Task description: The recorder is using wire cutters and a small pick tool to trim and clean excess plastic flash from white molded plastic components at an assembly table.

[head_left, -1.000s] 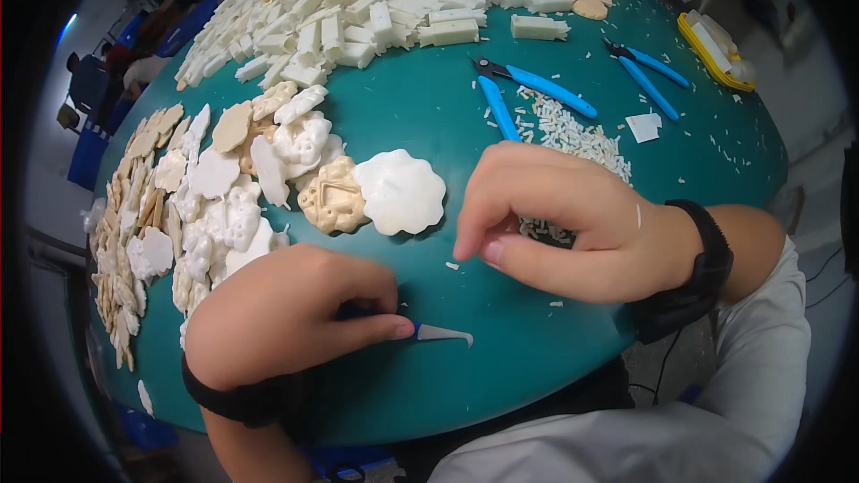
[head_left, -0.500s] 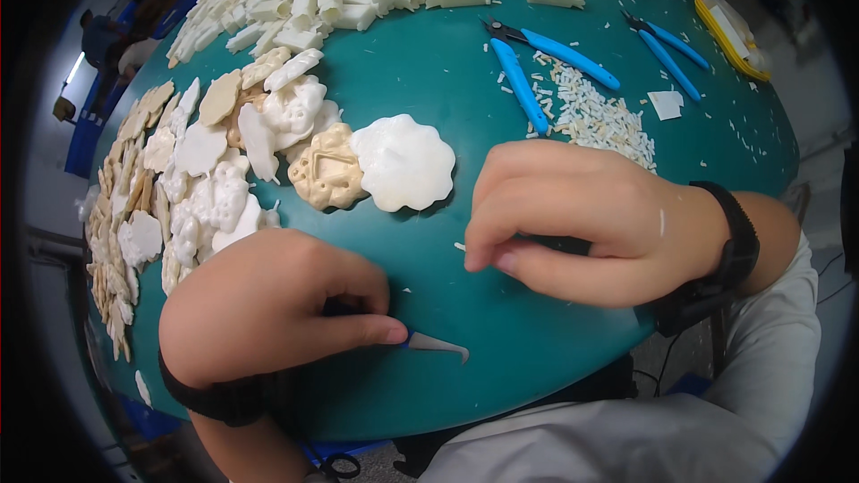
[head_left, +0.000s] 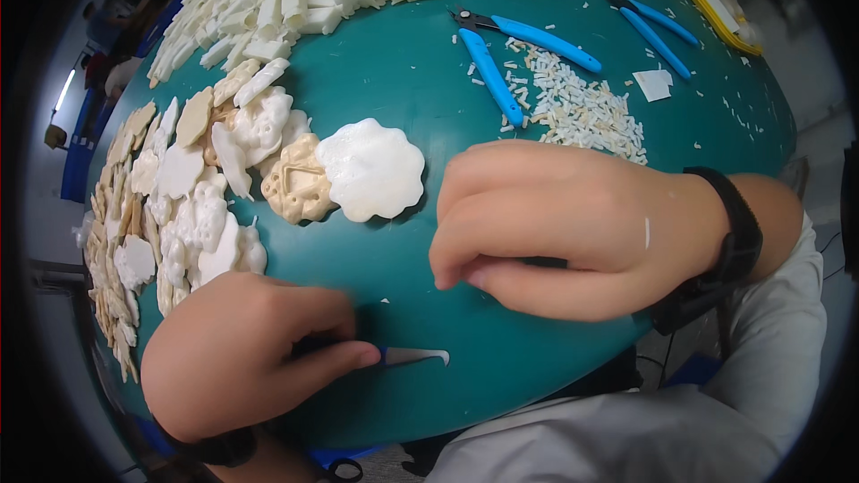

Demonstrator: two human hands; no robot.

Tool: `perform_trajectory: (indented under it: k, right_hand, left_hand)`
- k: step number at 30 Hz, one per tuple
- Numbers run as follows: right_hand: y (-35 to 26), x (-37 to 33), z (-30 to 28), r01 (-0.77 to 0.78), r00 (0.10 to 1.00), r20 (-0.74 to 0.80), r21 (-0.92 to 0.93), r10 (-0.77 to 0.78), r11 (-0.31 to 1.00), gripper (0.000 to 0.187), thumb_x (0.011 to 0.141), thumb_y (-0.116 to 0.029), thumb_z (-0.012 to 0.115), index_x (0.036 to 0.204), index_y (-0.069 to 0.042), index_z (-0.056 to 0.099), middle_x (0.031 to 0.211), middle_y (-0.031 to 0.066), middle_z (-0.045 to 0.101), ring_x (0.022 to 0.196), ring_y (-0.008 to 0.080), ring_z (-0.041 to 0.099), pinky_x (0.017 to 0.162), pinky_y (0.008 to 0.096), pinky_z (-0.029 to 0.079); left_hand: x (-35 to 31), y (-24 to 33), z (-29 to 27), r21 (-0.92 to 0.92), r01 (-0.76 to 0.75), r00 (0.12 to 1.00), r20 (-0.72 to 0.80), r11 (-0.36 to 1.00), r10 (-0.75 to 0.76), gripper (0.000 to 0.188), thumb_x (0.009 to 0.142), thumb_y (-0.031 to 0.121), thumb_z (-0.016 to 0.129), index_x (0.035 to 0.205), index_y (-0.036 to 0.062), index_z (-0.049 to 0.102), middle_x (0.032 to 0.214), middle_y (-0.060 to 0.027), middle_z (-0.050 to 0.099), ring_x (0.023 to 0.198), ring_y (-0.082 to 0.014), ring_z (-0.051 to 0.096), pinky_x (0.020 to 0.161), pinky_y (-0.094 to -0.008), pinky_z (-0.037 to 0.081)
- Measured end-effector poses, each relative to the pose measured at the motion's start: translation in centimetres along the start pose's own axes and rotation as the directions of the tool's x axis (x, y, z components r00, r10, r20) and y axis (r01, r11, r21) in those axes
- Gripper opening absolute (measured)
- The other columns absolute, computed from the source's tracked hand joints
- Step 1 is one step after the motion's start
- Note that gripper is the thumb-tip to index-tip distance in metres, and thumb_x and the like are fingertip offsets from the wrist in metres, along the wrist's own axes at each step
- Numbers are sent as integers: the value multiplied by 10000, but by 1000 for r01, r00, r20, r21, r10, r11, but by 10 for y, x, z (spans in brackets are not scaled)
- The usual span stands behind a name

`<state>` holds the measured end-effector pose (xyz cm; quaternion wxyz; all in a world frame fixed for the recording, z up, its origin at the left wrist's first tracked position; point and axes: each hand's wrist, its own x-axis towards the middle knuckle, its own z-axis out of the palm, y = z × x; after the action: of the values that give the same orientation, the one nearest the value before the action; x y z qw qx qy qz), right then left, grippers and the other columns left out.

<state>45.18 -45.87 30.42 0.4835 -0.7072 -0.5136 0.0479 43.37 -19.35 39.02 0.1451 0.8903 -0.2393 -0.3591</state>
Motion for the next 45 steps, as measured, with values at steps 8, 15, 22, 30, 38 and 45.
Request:
perform_trajectory:
  k: [8,15,22,30,38,45]
  right_hand:
    - [-2,-2,1,-34,999,32,-2,34,999,185,894,49,605,1052,-26,667,999,121,590,941,312,581,805,372,487]
    - [-4,-4,4,-28,994,106,-85,37,996,167,876,54,636,1035,6,659,1088,135,559,947,314,562,804,376,488]
    - [-2,-3,6,-21,996,83,-99,29,995,141,881,25,669,1020,0,665,1076,126,556,923,303,552,781,366,484]
    - [-2,-4,8,-40,993,102,-120,52,992,155,874,21,685,1026,-3,671,1090,122,553,919,292,545,783,362,475]
    - [-2,-4,6,-22,994,102,-111,34,994,176,862,23,684,1035,-6,669,1098,128,552,929,299,547,795,371,478]
    - [-1,-5,5,-25,995,98,-104,35,994,169,867,19,680,1033,-6,663,1097,128,551,939,300,550,801,374,482]
  left_hand:
    - [-18,5,2,29,139,983,-124,990,-134,234,895,237,767,785,51,678,622,-145,614,589,-365,635,547,-430,489]
    - [-15,12,-2,35,241,966,-102,970,-236,216,863,161,787,743,16,680,577,-122,613,524,-285,639,523,-352,465]
    - [-17,1,1,80,138,984,-126,987,-127,221,876,172,797,774,21,672,581,-116,619,515,-273,635,523,-346,461]
    - [-9,-9,-6,19,117,993,-20,993,-117,266,926,266,746,804,43,668,621,-148,610,582,-366,630,542,-423,478]
    - [-2,-17,-10,-75,165,985,65,983,-160,266,950,298,729,842,58,691,614,-121,613,572,-306,641,541,-402,467]
    - [-6,-7,-7,-32,165,986,-15,986,-166,239,924,273,749,838,59,686,615,-132,604,579,-345,626,539,-404,466]
